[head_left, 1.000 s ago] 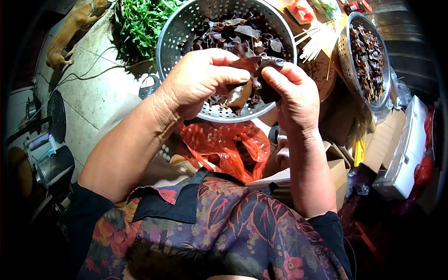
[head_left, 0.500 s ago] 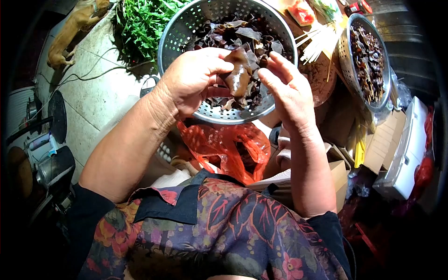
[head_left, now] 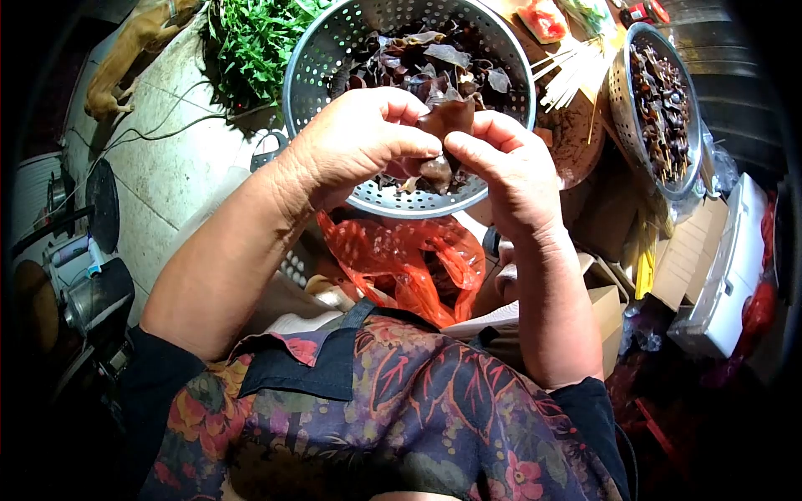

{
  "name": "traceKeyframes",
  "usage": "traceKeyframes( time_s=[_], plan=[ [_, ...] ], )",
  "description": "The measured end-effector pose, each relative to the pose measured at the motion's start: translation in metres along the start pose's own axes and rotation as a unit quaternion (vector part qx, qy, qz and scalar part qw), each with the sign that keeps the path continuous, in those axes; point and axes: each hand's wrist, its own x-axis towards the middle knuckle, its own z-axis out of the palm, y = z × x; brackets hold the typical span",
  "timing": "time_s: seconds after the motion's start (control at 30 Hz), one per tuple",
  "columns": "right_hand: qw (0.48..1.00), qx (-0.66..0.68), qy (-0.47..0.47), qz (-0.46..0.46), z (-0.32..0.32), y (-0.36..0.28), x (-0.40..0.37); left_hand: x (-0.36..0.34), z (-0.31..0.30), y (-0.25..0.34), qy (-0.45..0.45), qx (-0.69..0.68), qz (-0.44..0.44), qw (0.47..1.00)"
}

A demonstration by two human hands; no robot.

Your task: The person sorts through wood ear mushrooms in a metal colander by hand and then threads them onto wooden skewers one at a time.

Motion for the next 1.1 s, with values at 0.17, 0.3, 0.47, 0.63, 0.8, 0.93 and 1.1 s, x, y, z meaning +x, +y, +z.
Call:
traceKeyframes(
  time_s=[0.17,0.3,0.47,0.63,0.8,0.93,1.1],
  plan=[
    [0.995,0.081,-0.028,0.045,-0.002,-0.001,0.0,0.004,0.002,-0.006,0.018,0.054,0.035,0.998],
    [0.994,0.073,-0.073,0.041,-0.006,-0.002,0.0,0.004,0.003,-0.009,0.019,0.052,0.032,0.998],
    [0.994,0.009,-0.096,0.056,-0.011,-0.007,0.0,0.002,0.004,-0.006,-0.005,0.0,0.019,1.0],
    [0.99,0.089,-0.08,0.074,-0.011,-0.005,-0.001,0.002,0.005,-0.005,-0.01,-0.015,0.018,1.0],
    [0.988,0.091,-0.077,0.101,-0.009,-0.011,-0.004,0.003,0.001,-0.007,-0.001,-0.025,0.038,0.999],
    [0.987,0.091,-0.091,0.092,-0.011,-0.009,-0.003,0.003,0.001,-0.005,-0.004,-0.016,0.04,0.999],
    [0.994,0.092,-0.057,0.028,-0.001,-0.003,-0.002,0.005,0.002,-0.008,-0.023,-0.007,0.04,0.999]
  ],
)
